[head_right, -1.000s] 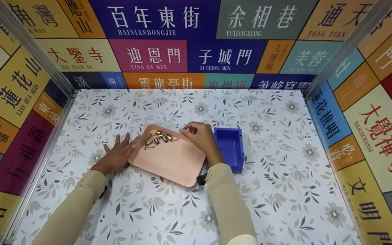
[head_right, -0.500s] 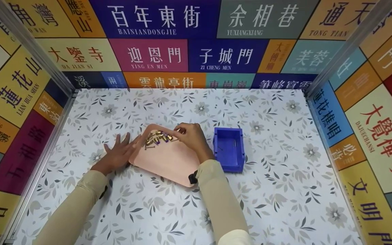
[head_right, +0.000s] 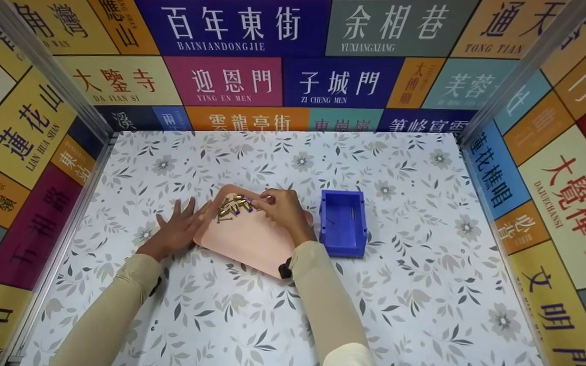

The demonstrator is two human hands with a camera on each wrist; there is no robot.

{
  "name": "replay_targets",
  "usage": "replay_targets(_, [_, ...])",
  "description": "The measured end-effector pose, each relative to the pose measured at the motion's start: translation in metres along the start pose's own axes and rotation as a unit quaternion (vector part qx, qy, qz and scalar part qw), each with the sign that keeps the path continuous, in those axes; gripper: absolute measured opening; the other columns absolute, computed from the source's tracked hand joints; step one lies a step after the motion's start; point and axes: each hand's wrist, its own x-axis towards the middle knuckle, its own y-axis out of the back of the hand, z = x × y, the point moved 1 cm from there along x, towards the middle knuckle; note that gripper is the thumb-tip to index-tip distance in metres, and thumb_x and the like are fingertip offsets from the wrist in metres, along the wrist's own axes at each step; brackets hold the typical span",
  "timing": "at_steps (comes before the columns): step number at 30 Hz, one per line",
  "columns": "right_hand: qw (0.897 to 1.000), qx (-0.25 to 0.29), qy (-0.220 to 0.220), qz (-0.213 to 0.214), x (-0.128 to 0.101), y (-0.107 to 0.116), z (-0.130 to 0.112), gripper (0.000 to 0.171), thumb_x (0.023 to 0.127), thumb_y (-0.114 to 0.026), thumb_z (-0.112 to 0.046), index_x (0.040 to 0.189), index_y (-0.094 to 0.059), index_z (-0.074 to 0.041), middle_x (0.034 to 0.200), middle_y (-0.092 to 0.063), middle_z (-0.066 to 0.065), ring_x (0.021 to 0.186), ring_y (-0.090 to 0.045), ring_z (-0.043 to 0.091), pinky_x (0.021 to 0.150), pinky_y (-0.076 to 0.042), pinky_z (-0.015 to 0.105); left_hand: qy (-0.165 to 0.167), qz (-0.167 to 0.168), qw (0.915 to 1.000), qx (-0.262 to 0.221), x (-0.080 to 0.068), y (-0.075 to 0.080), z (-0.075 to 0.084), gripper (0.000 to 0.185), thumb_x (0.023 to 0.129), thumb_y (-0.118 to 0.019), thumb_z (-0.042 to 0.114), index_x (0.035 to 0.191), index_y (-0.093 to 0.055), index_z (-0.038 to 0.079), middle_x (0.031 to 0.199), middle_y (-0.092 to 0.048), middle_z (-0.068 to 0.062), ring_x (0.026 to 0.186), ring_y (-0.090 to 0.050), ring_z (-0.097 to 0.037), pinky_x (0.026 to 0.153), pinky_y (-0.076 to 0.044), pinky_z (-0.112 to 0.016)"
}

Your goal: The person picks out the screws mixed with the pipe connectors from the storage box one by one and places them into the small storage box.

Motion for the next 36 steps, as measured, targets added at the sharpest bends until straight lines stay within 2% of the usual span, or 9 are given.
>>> replay_targets(5, [1.000,0.001,-0.022,-0.003,0.000,-0.002,0.002,0.022,0.092,-0.079,-0.024,0.106,-0.080,-0.008,0.082,-0.078,0.008,0.058,-0.072,0.021,0.049,-0.056,0.029,0.006,0.000,1.0000,0.003,0.000,0.000,0.000,0.062,0.101,-0.008,0.074,0.159,-0.007,0.054,0.173,0.004,-0.005,0.156,0.018,-0.044,0.105,0.017,-0.084])
replay_targets(11, [0.999,-0.025,-0.030,-0.001,0.000,-0.006,0.003,0.022,0.091,-0.079,-0.026,0.104,-0.081,-0.009,0.081,-0.078,0.004,0.054,-0.067,0.014,0.047,-0.053,0.027,0.004,-0.001,1.0000,-0.005,0.000,0.000,0.001,0.061,0.101,-0.009,0.074,0.158,-0.007,0.056,0.173,0.004,-0.005,0.156,0.019,-0.044,0.105,0.018,-0.085])
replay_targets(18, [0.998,-0.037,-0.035,-0.024,0.001,-0.011,0.002,0.024,0.092,-0.078,-0.030,0.102,-0.080,-0.008,0.073,-0.075,0.005,0.050,-0.065,0.015,0.045,-0.053,0.029,-0.001,0.003,1.0000,-0.006,-0.002,0.001,0.002,0.059,0.101,-0.010,0.073,0.158,-0.007,0.057,0.173,0.003,-0.006,0.156,0.018,-0.044,0.105,0.017,-0.084])
replay_targets(23, [0.995,-0.063,-0.060,-0.043,0.001,-0.012,0.000,0.025,0.094,-0.075,-0.033,0.105,-0.080,-0.011,0.071,-0.073,0.002,0.049,-0.063,0.012,0.046,-0.052,0.028,-0.003,0.005,0.9999,-0.009,-0.002,0.002,0.002,0.059,0.101,-0.010,0.074,0.158,-0.006,0.057,0.173,0.004,-0.006,0.156,0.019,-0.044,0.105,0.017,-0.084])
replay_targets(25, [0.994,-0.060,-0.073,-0.055,0.001,-0.011,0.001,0.026,0.095,-0.075,-0.033,0.109,-0.080,-0.011,0.071,-0.073,0.001,0.049,-0.062,0.012,0.045,-0.052,0.029,-0.003,0.005,0.9999,-0.012,-0.002,0.002,0.001,0.060,0.101,-0.010,0.074,0.158,-0.007,0.056,0.173,0.004,-0.006,0.156,0.019,-0.044,0.105,0.017,-0.084])
replay_targets(30, [0.990,-0.038,-0.099,-0.090,-0.001,-0.013,0.003,0.021,0.093,-0.078,-0.025,0.105,-0.080,-0.008,0.069,-0.072,0.004,0.044,-0.060,0.015,0.043,-0.053,0.032,0.002,0.004,0.9999,-0.015,-0.002,0.001,0.001,0.061,0.101,-0.010,0.074,0.159,-0.008,0.055,0.173,0.004,-0.005,0.156,0.019,-0.043,0.106,0.018,-0.084])
replay_targets(36, [0.989,-0.025,-0.112,-0.095,-0.003,-0.015,0.007,0.017,0.090,-0.080,-0.017,0.102,-0.078,-0.005,0.065,-0.070,0.006,0.043,-0.060,0.017,0.042,-0.054,0.034,0.004,0.006,0.9999,-0.013,-0.002,0.000,0.001,0.060,0.101,-0.010,0.075,0.158,-0.008,0.057,0.173,0.004,-0.004,0.156,0.018,-0.043,0.106,0.017,-0.083])
